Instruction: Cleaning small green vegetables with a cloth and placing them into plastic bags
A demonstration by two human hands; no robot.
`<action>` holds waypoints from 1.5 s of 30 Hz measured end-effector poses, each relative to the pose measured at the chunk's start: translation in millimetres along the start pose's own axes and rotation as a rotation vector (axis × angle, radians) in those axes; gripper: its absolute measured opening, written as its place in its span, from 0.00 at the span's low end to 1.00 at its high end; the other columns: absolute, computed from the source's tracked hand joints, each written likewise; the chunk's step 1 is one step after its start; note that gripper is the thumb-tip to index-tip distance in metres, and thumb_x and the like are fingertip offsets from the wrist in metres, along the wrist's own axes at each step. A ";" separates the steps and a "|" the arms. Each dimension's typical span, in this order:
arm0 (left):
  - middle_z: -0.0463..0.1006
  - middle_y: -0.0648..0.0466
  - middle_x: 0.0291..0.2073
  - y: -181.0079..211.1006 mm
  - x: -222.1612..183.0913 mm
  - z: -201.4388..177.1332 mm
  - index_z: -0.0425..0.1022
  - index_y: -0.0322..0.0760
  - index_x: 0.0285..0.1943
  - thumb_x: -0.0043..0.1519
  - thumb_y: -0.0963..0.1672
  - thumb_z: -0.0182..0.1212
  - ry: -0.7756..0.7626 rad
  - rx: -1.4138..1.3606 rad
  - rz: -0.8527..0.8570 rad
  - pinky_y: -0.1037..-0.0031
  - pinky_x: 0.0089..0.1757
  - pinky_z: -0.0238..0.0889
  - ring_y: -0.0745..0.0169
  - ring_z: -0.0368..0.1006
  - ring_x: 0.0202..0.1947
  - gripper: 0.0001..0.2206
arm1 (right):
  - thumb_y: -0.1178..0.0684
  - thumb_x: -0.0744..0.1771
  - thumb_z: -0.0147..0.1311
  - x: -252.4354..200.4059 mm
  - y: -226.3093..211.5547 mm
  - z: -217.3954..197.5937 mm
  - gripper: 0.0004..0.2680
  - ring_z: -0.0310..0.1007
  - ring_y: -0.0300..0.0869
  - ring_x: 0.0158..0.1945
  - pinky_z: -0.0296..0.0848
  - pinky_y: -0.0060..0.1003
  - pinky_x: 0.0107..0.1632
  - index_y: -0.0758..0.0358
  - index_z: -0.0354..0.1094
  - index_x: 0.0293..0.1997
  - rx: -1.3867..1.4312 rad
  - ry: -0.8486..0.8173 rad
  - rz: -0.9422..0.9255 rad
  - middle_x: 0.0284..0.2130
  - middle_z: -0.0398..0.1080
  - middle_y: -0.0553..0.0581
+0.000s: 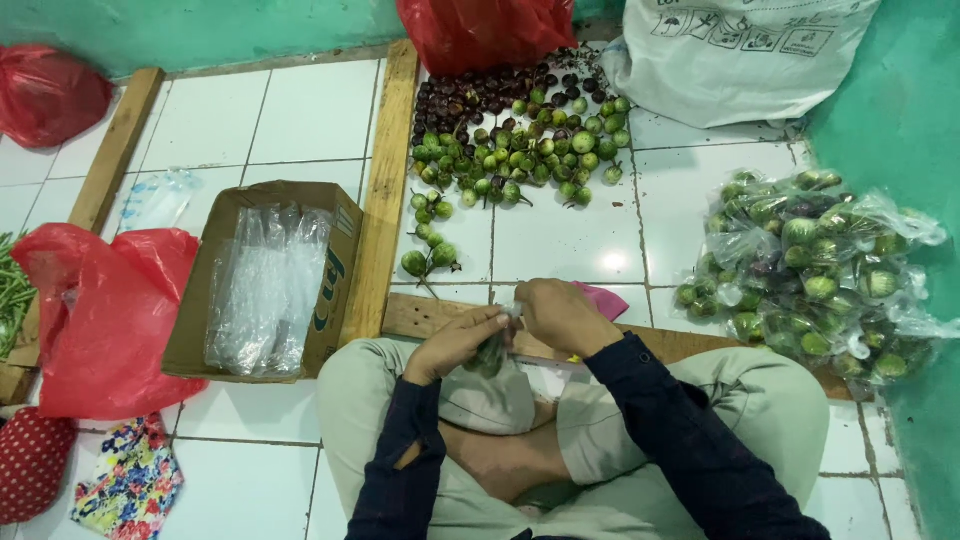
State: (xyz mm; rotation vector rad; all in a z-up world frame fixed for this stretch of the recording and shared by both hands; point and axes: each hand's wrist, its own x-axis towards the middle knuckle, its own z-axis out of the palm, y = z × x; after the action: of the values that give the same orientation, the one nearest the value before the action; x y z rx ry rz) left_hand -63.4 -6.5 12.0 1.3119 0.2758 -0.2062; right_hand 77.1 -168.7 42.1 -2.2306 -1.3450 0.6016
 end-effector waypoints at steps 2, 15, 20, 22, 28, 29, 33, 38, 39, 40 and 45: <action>0.82 0.53 0.38 -19.0 7.2 -8.6 0.79 0.32 0.51 0.71 0.45 0.55 0.018 0.017 0.019 0.75 0.44 0.68 0.67 0.74 0.40 0.12 | 0.52 0.64 0.41 0.6 -5.7 -9.5 0.11 0.78 0.59 0.38 0.74 0.52 0.43 0.56 0.74 0.38 0.059 -0.012 0.040 0.29 0.76 0.60; 0.75 0.35 0.54 32.0 -41.6 -3.5 0.75 0.26 0.59 0.72 0.52 0.47 0.180 0.211 -0.121 0.53 0.57 0.59 0.44 0.68 0.56 0.23 | 0.50 0.70 0.46 9.9 -5.2 -12.7 0.13 0.46 0.32 0.20 0.52 0.28 0.26 0.54 0.62 0.22 1.103 -0.455 0.115 0.17 0.49 0.40; 0.66 0.62 0.27 32.2 -44.5 17.3 0.70 0.39 0.33 0.74 0.49 0.46 0.068 0.207 0.009 0.78 0.36 0.57 0.69 0.61 0.31 0.17 | 0.52 0.70 0.47 11.7 0.3 7.1 0.11 0.49 0.31 0.20 0.52 0.26 0.24 0.59 0.62 0.26 1.116 -0.443 0.158 0.19 0.51 0.43; 0.68 0.62 0.29 32.1 -36.3 13.7 0.71 0.39 0.33 0.74 0.48 0.47 0.075 0.375 -0.003 0.76 0.36 0.59 0.67 0.61 0.31 0.16 | 0.50 0.70 0.49 13.6 2.4 16.0 0.12 0.50 0.31 0.20 0.52 0.27 0.24 0.60 0.63 0.26 1.088 -0.402 0.191 0.18 0.51 0.45; 0.68 0.53 0.36 64.5 -2.4 15.3 0.76 0.39 0.39 0.68 0.45 0.52 0.440 1.263 0.234 0.64 0.33 0.69 0.48 0.74 0.35 0.09 | 0.50 0.70 0.55 14.5 -8.8 11.7 0.13 0.59 0.36 0.20 0.57 0.28 0.22 0.66 0.71 0.27 1.236 0.036 0.267 0.18 0.61 0.55; 0.70 0.49 0.34 102.6 -15.6 38.8 0.78 0.33 0.40 0.66 0.41 0.56 0.506 0.952 0.538 0.67 0.34 0.71 0.49 0.74 0.35 0.06 | 0.54 0.70 0.54 -2.5 -23.6 -8.4 0.07 0.62 0.36 0.21 0.61 0.30 0.24 0.66 0.71 0.35 1.487 -0.048 0.141 0.22 0.66 0.56; 0.78 0.45 0.34 184.6 -52.4 104.3 0.81 0.27 0.38 0.61 0.36 0.64 0.348 0.374 0.918 0.66 0.39 0.74 0.58 0.74 0.36 0.02 | 0.58 0.69 0.54 -13.7 2.9 3.9 0.04 0.67 0.31 0.27 0.72 0.31 0.38 0.66 0.74 0.38 1.774 -0.229 0.020 0.25 0.71 0.50; 0.78 0.45 0.32 170.4 -52.8 110.8 0.81 0.28 0.37 0.62 0.36 0.61 0.237 0.408 0.782 0.62 0.44 0.69 0.55 0.71 0.37 0.04 | 0.62 0.65 0.60 -34.0 -37.4 -85.8 0.02 0.71 0.36 0.29 0.73 0.34 0.39 0.71 0.76 0.37 1.415 -0.065 -0.236 0.26 0.75 0.55; 0.75 0.45 0.33 166.4 -55.6 106.7 0.80 0.29 0.38 0.62 0.35 0.57 0.326 0.542 0.765 0.59 0.46 0.66 0.52 0.69 0.38 0.06 | 0.62 0.66 0.60 -37.6 -37.1 -93.0 0.03 0.74 0.36 0.34 0.75 0.35 0.44 0.70 0.78 0.40 1.263 -0.002 -0.246 0.29 0.78 0.55; 0.75 0.45 0.33 157.1 -51.1 107.7 0.80 0.29 0.38 0.62 0.35 0.57 0.325 0.539 0.755 0.59 0.46 0.66 0.52 0.69 0.38 0.06 | 0.62 0.66 0.60 -43.3 -40.2 -94.1 0.03 0.74 0.36 0.34 0.75 0.35 0.44 0.70 0.78 0.40 1.270 -0.004 -0.238 0.29 0.78 0.55; 0.73 0.46 0.21 122.3 -23.0 109.7 0.78 0.33 0.43 0.61 0.39 0.59 0.741 0.878 0.596 0.63 0.31 0.68 0.47 0.73 0.24 0.05 | 0.61 0.64 0.59 -32.1 -43.5 -63.6 0.06 0.74 0.45 0.27 0.73 0.34 0.32 0.59 0.79 0.42 0.232 0.650 -0.292 0.24 0.70 0.51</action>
State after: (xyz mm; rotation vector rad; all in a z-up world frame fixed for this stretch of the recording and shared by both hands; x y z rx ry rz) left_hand -39.0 -83.0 157.2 2.2505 0.4212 0.7684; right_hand 70.4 -189.9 122.5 -1.7671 -1.1457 -0.0768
